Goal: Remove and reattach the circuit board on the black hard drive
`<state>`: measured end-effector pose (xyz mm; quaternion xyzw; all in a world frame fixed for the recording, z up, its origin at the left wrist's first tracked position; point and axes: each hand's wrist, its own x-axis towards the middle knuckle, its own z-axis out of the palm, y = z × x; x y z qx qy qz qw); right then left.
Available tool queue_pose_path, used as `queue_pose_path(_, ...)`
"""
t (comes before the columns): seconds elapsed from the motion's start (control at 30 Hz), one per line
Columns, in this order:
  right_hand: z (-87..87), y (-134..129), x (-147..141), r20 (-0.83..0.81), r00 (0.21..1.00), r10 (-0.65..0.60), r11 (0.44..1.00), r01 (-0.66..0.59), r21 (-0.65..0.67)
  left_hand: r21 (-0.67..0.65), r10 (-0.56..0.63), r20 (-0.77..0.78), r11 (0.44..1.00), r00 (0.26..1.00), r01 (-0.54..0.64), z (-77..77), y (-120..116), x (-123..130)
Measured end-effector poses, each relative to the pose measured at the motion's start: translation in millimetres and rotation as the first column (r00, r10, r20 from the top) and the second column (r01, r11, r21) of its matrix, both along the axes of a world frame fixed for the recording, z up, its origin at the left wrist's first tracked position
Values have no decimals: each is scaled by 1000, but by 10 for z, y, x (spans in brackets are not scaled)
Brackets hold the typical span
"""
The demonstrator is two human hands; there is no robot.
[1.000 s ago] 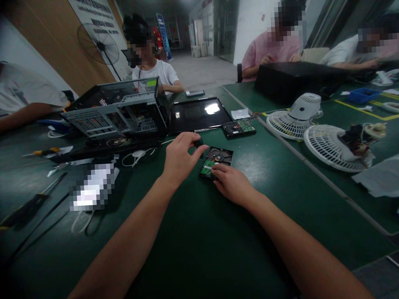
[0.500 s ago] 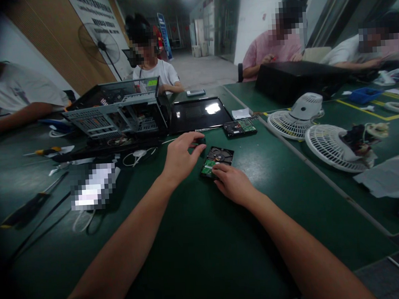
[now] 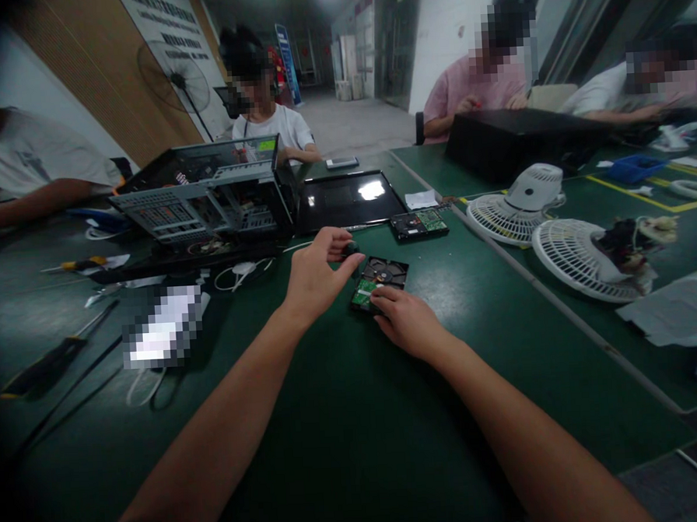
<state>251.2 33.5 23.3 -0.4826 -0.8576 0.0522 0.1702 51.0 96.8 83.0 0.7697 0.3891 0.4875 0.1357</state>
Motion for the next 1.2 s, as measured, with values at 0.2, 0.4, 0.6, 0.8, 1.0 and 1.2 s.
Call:
queue_pose_path(0.2, 21, -9, -1, 7, 1000, 6, 1000, -6, 2, 32, 7, -48, 999, 999, -6, 17, -1, -20)
queue_pose_path(0.4, 26, -9, -6, 13, 1000, -3, 1000, 3, 4, 47, -16, -79, 999, 997, 20, 32, 0, -33)
queue_pose_path(0.6, 25, -11, -4, -8, 1000, 1, 1000, -1, 8, 71, -21, -112, 997, 993, 29, 25, 11, -35)
queue_pose_path(0.8, 36, -11, -10, -5, 1000, 6, 1000, -6, 2, 102, -2, -133, 995, 991, 16, 29, -8, -27)
queue_pose_path(1.0, 4, -5, -6, -19, 1000, -5, 1000, 5, 11, 149, 67, -156, 988, 985, -44, 52, -20, -44)
queue_pose_path(1.2, -12, -1, 12, -29, 1000, 3, 1000, -2, 19, 170, 44, -195, 985, 980, -10, 53, 14, -49)
